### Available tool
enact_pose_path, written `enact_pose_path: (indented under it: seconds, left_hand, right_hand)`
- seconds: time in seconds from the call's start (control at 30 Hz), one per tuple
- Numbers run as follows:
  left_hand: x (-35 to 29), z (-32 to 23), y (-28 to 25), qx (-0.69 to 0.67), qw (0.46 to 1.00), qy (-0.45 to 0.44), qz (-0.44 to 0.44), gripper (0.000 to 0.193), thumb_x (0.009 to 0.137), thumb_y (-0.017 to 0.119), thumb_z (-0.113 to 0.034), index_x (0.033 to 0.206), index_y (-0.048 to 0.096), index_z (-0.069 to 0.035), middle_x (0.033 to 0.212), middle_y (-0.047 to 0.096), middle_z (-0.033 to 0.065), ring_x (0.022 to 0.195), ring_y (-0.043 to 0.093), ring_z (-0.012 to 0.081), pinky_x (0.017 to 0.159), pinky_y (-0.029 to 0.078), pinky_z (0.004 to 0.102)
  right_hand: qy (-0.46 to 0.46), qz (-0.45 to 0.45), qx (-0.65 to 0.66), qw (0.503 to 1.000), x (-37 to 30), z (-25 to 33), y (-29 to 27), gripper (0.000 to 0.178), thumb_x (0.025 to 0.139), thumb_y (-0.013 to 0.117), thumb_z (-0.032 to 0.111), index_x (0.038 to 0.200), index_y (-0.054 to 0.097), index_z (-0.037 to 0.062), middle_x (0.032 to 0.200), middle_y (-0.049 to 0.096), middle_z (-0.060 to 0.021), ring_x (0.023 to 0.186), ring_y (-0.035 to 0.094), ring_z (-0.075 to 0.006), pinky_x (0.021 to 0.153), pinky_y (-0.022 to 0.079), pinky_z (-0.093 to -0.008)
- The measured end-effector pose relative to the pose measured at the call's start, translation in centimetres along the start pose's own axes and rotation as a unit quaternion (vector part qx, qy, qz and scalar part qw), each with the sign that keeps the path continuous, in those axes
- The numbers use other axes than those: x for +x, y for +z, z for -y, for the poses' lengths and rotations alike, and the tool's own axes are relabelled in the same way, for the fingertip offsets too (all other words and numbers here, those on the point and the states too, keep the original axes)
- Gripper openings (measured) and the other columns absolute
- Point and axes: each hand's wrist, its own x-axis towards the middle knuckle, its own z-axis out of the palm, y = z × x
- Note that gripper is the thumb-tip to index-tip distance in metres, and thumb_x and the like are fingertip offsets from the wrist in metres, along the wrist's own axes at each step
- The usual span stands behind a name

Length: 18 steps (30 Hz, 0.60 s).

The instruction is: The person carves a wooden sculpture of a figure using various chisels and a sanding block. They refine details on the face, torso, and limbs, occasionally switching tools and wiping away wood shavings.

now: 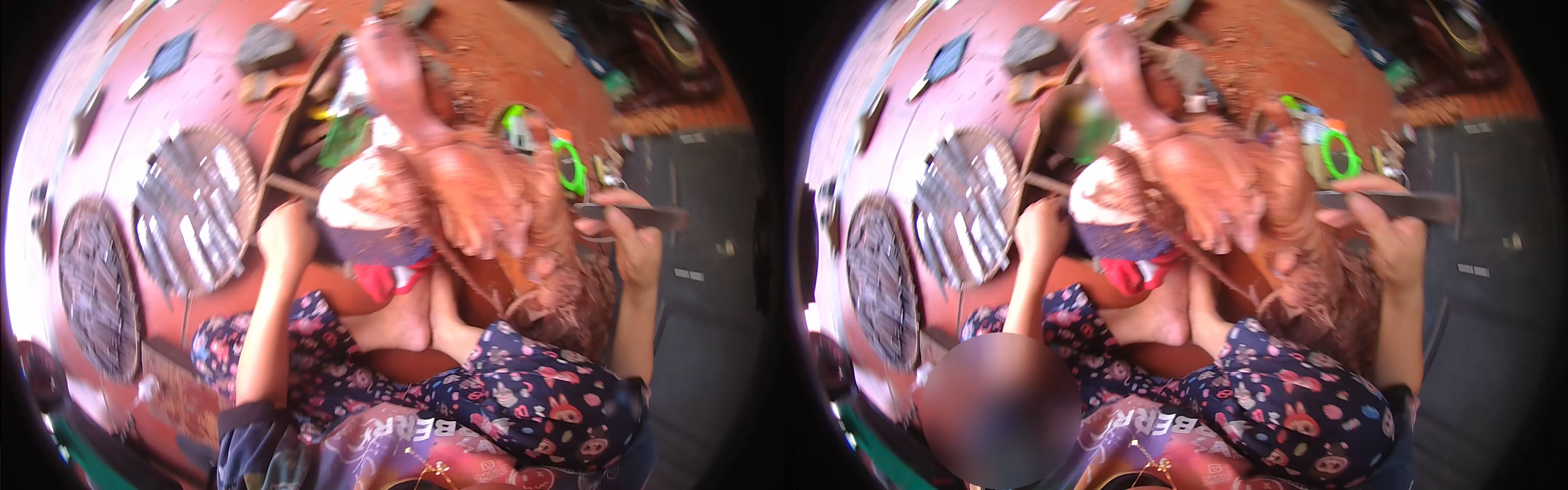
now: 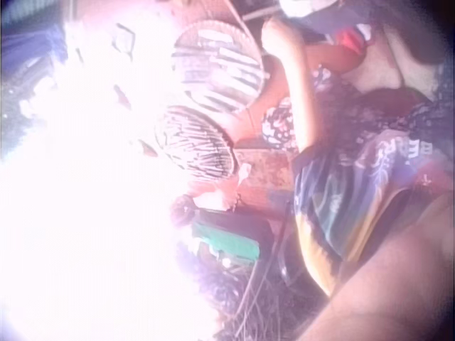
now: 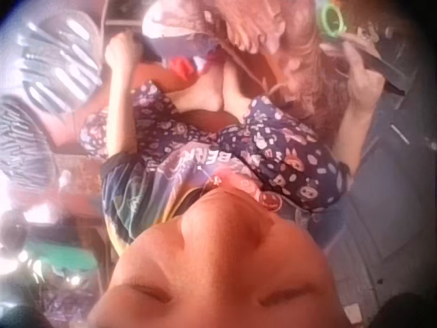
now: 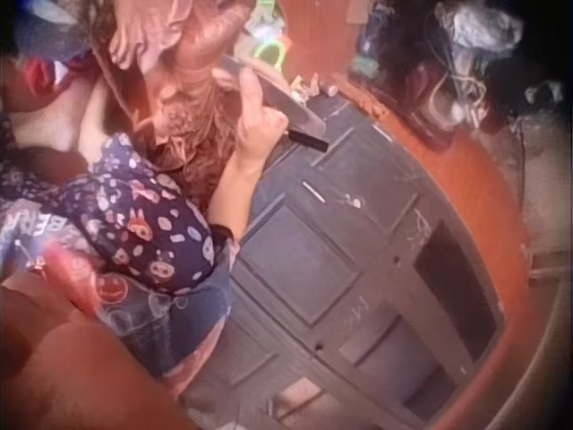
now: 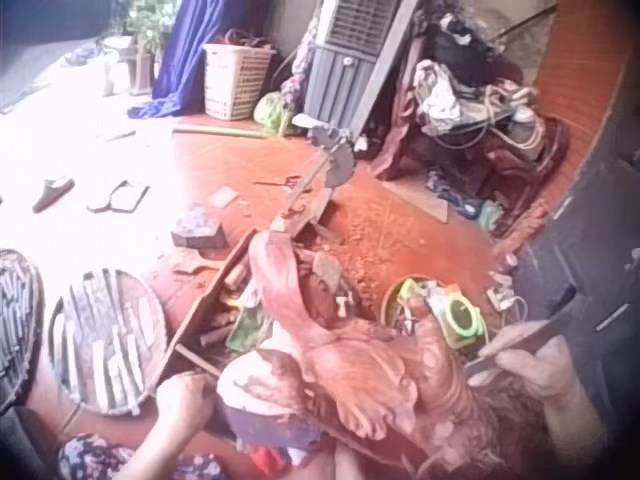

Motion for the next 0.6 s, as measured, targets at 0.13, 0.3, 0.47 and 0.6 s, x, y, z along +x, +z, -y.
enact_pose_path:
  seconds: [0.13,0.3,0.47,0.6]
  left_hand:
    - [-0.4,0.1,-3.2,-0.078,0.996,0.019,-0.036,0.008,0.083,0.064,-0.008,0.084,0.061,0.000,0.077,0.064,0.0210,0.073,0.064,0.0403,0.067,0.050,0.0473]
    - [-1.6,-0.6,-9.2,-0.383,0.924,-0.014,-0.003,0.005,0.099,0.057,-0.005,0.100,0.052,-0.003,0.079,0.062,0.0057,0.063,0.053,0.0080,0.056,0.043,0.0236]
    - [-5.4,-7.9,-11.9,-0.633,0.770,0.054,0.064,0.013,0.095,0.053,0.008,0.102,0.052,-0.004,0.086,0.063,0.0049,0.070,0.055,0.0079,0.059,0.042,0.0210]
    - [-5.0,-12.9,-13.2,-0.340,0.911,0.221,0.080,0.041,0.073,0.044,0.017,0.093,0.074,-0.002,0.096,0.068,0.0132,0.080,0.069,0.0222,0.072,0.054,0.0319]
  right_hand:
    - [-0.084,0.059,0.055,0.993,0.6,-0.8,-0.2,0.021,0.098,0.058,0.007,0.112,0.064,-0.0077,0.100,0.070,-0.0160,0.085,0.072,-0.0209,0.075,0.059,-0.0289]
    - [-0.124,0.091,0.080,0.985,0.1,-1.1,-1.0,0.019,0.097,0.060,0.008,0.106,0.068,-0.0073,0.098,0.069,-0.0164,0.080,0.072,-0.0203,0.071,0.059,-0.0277]
    - [-0.035,0.263,0.063,0.962,-0.6,2.3,0.3,0.012,0.091,0.070,0.009,0.094,0.070,-0.0033,0.089,0.070,-0.0116,0.060,0.067,-0.0130,0.053,0.052,-0.0223]
    - [-0.017,0.311,-0.017,0.950,-1.3,4.0,4.2,0.022,0.087,0.077,0.018,0.084,0.062,0.0019,0.064,0.064,-0.0075,0.049,0.063,-0.0162,0.048,0.048,-0.0292]
